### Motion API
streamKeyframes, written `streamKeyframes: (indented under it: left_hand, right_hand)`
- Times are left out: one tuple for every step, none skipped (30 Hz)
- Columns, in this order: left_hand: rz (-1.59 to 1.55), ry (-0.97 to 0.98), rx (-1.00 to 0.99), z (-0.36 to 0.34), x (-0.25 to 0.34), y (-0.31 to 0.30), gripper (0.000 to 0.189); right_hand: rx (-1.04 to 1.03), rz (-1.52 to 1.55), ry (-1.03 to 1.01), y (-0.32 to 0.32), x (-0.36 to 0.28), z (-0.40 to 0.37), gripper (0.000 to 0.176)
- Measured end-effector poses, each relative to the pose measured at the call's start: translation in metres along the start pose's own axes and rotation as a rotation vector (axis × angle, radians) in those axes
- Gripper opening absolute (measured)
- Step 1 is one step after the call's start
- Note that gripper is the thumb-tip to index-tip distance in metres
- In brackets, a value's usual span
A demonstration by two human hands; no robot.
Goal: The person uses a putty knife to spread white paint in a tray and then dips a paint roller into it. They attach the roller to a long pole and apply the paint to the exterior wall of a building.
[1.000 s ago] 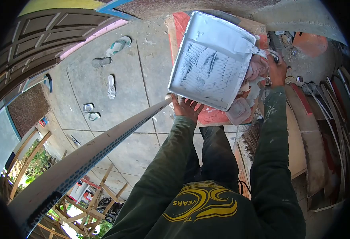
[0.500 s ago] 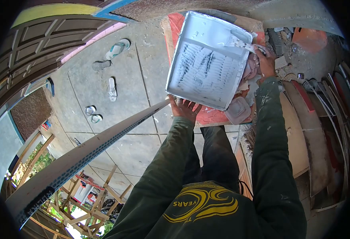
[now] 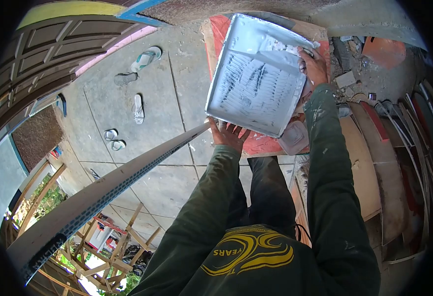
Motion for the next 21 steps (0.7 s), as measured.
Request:
streamKeyframes:
  left_hand:
    - [-0.002, 0.0, 0.003, 0.0, 0.0, -0.001, 0.103]
    - [-0.003, 0.0, 0.009, 0.0, 0.0, -0.001, 0.103]
    - [-0.004, -0.001, 0.014, 0.0, 0.0, -0.001, 0.103]
    - [-0.004, -0.002, 0.014, 0.0, 0.0, 0.0, 0.103]
    - [-0.003, -0.001, 0.015, 0.0, 0.0, 0.0, 0.103]
    - [-0.001, 0.002, 0.016, 0.0, 0.0, 0.0, 0.103]
    - [-0.002, 0.002, 0.019, -0.001, 0.0, -0.001, 0.103]
    - [0.003, -0.001, 0.015, -0.001, 0.0, 0.0, 0.103]
    - [0.009, -0.003, 0.01, 0.0, 0.0, 0.001, 0.103]
    - [0.01, -0.004, 0.01, -0.001, 0.0, 0.001, 0.103]
    - [0.007, -0.005, 0.012, -0.001, 0.0, 0.002, 0.103]
    - [0.005, -0.005, 0.014, -0.002, 0.001, 0.002, 0.103]
    - [0.004, -0.004, 0.016, -0.002, 0.001, 0.002, 0.103]
    - [0.009, -0.003, 0.015, -0.002, 0.001, 0.001, 0.103]
    - [0.014, -0.001, 0.01, -0.002, 0.001, 0.002, 0.103]
    - [0.015, -0.002, 0.01, -0.002, 0.001, 0.002, 0.103]
    - [0.014, -0.005, 0.013, -0.003, 0.0, 0.002, 0.103]
    - [0.013, -0.007, 0.014, -0.002, 0.0, 0.002, 0.103]
    - [0.013, -0.006, 0.015, -0.002, 0.001, 0.002, 0.103]
    - [0.011, -0.008, 0.013, -0.001, 0.001, 0.001, 0.103]
    - [0.009, -0.01, 0.009, 0.0, 0.001, 0.0, 0.104]
  right_hand:
    - [0.029, -0.002, -0.004, 0.002, -0.002, -0.002, 0.028]
    - [0.027, -0.001, -0.003, 0.005, -0.001, -0.002, 0.028]
    - [-0.002, 0.01, 0.003, 0.009, 0.001, -0.002, 0.029]
    - [-0.031, 0.02, 0.009, 0.012, 0.002, -0.002, 0.029]
    - [-0.031, 0.018, 0.009, 0.013, 0.002, -0.001, 0.029]
    - [-0.005, 0.05, 0.023, 0.012, 0.003, 0.0, 0.029]
    - [0.02, 0.082, 0.04, 0.012, 0.006, 0.0, 0.029]
    - [0.02, 0.082, 0.041, 0.015, 0.007, -0.001, 0.029]
    - [0.009, 0.076, 0.037, 0.018, 0.008, -0.002, 0.029]
    - [-0.001, 0.07, 0.034, 0.021, 0.008, -0.002, 0.029]
    - [0.0, 0.07, 0.034, 0.022, 0.006, -0.002, 0.029]
    - [0.0, 0.091, 0.041, 0.023, 0.005, -0.002, 0.029]
    - [-0.002, 0.111, 0.05, 0.025, 0.004, -0.003, 0.029]
    - [-0.003, 0.111, 0.053, 0.028, 0.006, -0.004, 0.029]
    - [-0.012, 0.11, 0.035, 0.032, 0.006, -0.003, 0.031]
    - [-0.02, 0.108, 0.018, 0.033, 0.005, -0.003, 0.034]
    - [-0.019, 0.108, 0.017, 0.033, 0.003, -0.003, 0.034]
    - [-0.036, 0.113, 0.04, 0.033, 0.003, -0.003, 0.037]
    - [-0.055, 0.119, 0.066, 0.035, 0.003, -0.003, 0.04]
    - [-0.057, 0.119, 0.068, 0.037, 0.006, -0.004, 0.04]
    - [-0.012, 0.098, 0.064, 0.037, 0.009, -0.004, 0.037]
Point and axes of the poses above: each hand's wrist, its own z-axis towards the middle knuckle, its own y-axis out of the palm, x = y × z, the point moved 6 cm from there along z, towards the middle knuckle, and after that the axes turned 8 degrees about -y, right-handed, at the moved point
